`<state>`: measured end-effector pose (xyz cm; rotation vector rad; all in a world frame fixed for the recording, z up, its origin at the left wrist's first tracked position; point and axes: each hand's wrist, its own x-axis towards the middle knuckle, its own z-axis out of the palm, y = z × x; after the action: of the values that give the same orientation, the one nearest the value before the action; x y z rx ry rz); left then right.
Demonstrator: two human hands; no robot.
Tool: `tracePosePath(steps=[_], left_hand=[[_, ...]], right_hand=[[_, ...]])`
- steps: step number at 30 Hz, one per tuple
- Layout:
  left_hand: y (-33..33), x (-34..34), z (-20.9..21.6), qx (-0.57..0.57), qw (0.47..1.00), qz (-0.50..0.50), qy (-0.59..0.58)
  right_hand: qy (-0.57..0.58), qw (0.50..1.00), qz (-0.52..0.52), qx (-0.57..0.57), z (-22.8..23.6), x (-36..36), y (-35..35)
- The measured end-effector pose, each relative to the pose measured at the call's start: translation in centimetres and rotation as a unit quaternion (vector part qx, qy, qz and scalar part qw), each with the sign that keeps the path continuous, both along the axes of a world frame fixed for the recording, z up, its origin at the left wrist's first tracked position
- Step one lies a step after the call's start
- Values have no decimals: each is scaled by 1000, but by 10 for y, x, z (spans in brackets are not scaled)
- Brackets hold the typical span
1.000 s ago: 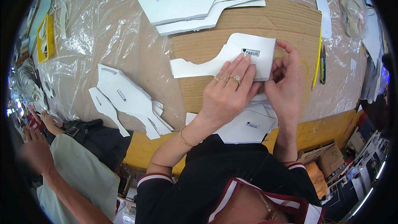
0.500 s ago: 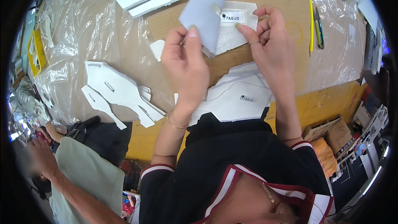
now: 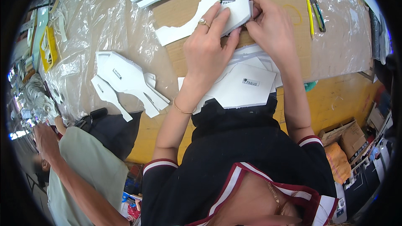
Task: The person handles white cardboard pieces on a workbench, aligns them, and secures them with rubber bands. The person repeatedly picks up pieces, stacks them, and ties them together, then places the bundles on the table.
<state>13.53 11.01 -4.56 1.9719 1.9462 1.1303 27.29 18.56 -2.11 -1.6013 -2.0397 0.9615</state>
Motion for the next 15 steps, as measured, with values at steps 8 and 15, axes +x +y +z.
tracePosePath(steps=[8,15], left_hand=[[-2,8,0,-18,999,23,-31],[-1,6,-4,17,995,-5,95]], right_hand=[[6,996,-13,89,-4,-3,-4],[29,991,15,131,-12,4,-6]])
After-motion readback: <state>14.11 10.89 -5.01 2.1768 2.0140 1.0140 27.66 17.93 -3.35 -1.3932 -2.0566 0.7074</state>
